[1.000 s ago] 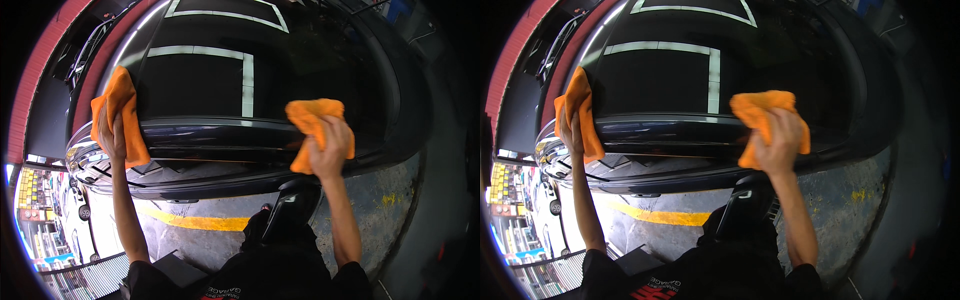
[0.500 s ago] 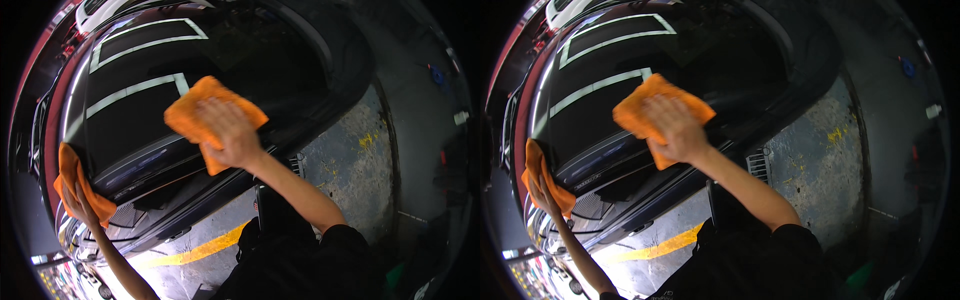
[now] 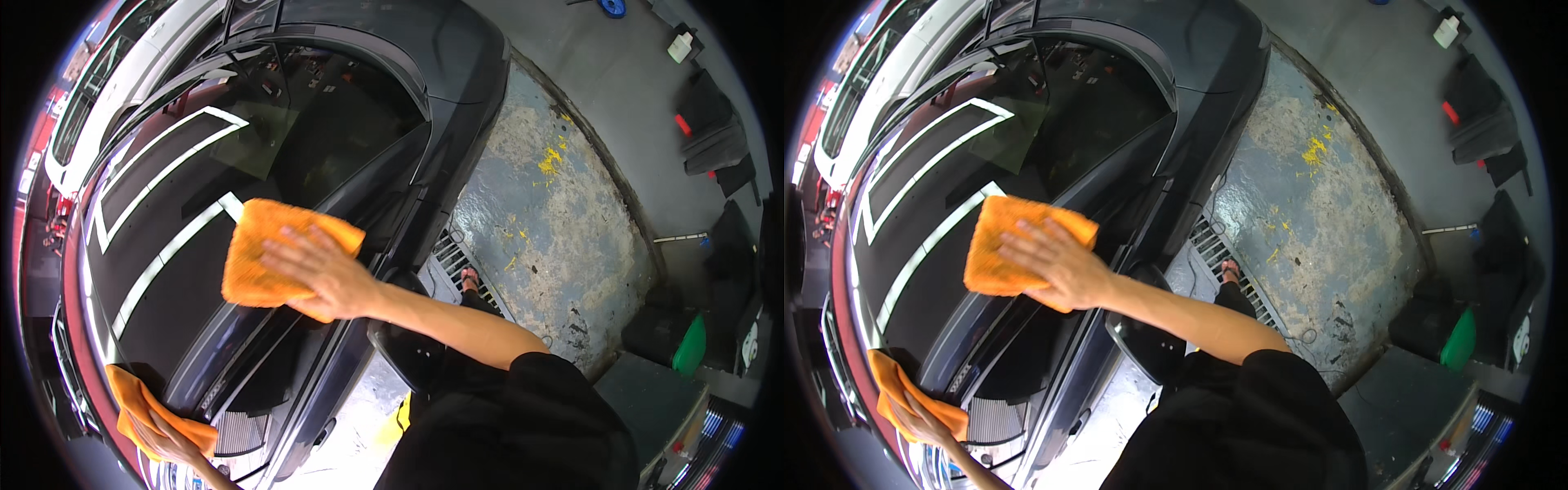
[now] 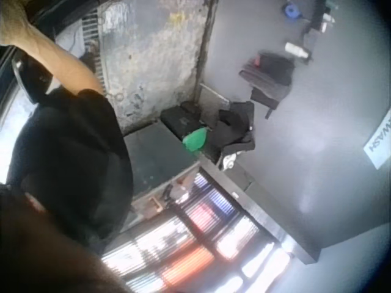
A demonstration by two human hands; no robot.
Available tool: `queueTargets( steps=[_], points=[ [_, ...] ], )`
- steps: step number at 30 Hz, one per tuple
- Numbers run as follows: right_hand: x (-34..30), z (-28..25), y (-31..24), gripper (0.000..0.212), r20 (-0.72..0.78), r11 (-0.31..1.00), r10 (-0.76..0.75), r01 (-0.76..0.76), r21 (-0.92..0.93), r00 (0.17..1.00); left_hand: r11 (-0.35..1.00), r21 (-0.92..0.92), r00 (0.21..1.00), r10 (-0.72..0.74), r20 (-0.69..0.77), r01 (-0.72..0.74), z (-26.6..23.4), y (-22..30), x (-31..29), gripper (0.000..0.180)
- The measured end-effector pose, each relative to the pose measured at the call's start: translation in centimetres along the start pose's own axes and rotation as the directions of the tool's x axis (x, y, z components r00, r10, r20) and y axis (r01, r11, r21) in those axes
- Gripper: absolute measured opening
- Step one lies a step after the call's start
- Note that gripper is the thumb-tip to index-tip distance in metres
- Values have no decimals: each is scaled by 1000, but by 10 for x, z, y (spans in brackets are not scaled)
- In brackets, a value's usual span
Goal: The person wipes the rear trunk and roof of a black car using two orange microfiber cloths. They move systematically from the trunk lid to the roof, wiping the surface in broad strokes to remove residue.
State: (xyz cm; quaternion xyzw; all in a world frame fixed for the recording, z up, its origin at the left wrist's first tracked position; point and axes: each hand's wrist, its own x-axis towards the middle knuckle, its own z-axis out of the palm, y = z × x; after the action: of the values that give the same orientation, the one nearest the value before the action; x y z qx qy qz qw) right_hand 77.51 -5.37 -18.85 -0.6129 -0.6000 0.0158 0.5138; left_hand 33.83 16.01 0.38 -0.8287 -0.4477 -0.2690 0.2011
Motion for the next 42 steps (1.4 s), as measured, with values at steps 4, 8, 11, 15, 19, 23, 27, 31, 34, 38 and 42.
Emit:
queueTargets(
  steps=[4, 8, 11, 15, 19, 23, 27, 31, 34, 38, 42],
  points=[
    [-47, -62, 121, 81, -435, 924, 227, -334, -187, 871, 982, 41, 970, 187, -156, -183, 25, 48, -14, 62],
    [-87, -127, 253, 73, -611, 773, 365, -595, -222, 702, 917, 58, 916, 398, -60, -395, 35, 168, 2, 63],
    [-69, -162, 281, 69, -511, 756, 346, -557, -344, 787, 901, 21, 899, 430, 78, -433, 39, 250, 6, 64],
    [-47, -221, 326, 66, -375, 717, 338, -495, -491, 863, 871, -49, 829, 482, 283, -489, 63, 362, 3, 74],
    [-10, -280, 385, 67, -255, 648, 300, -393, -652, 919, 856, -161, 732, 506, 457, -491, 96, 479, -2, 86],
    [23, -333, 465, 71, -275, 545, 261, -376, -749, 925, 817, -256, 632, 566, 529, -517, 148, 594, -5, 90],
    [62, -350, 515, 76, -263, 543, 244, -356, -761, 934, 802, -332, 559, 588, 585, -496, 214, 705, -24, 93],
    [93, -372, 552, 77, -174, 544, 275, -302, -783, 946, 822, -495, 794, 488, 361, -280, 280, 846, 18, 86],
    [95, -383, 586, 79, -180, 609, 207, -271, -745, 962, 809, -569, 899, 350, 262, -149, 310, 932, 54, 83],
    [93, -380, 598, 76, -117, 648, 180, -207, -733, 977, 795, -596, 909, 327, 259, -117, 304, 918, 33, 80],
    [89, -399, 592, 76, -96, 694, 182, -196, -693, 979, 856, -516, 864, 275, 421, -21, 238, 748, -33, 92]
  ],
)
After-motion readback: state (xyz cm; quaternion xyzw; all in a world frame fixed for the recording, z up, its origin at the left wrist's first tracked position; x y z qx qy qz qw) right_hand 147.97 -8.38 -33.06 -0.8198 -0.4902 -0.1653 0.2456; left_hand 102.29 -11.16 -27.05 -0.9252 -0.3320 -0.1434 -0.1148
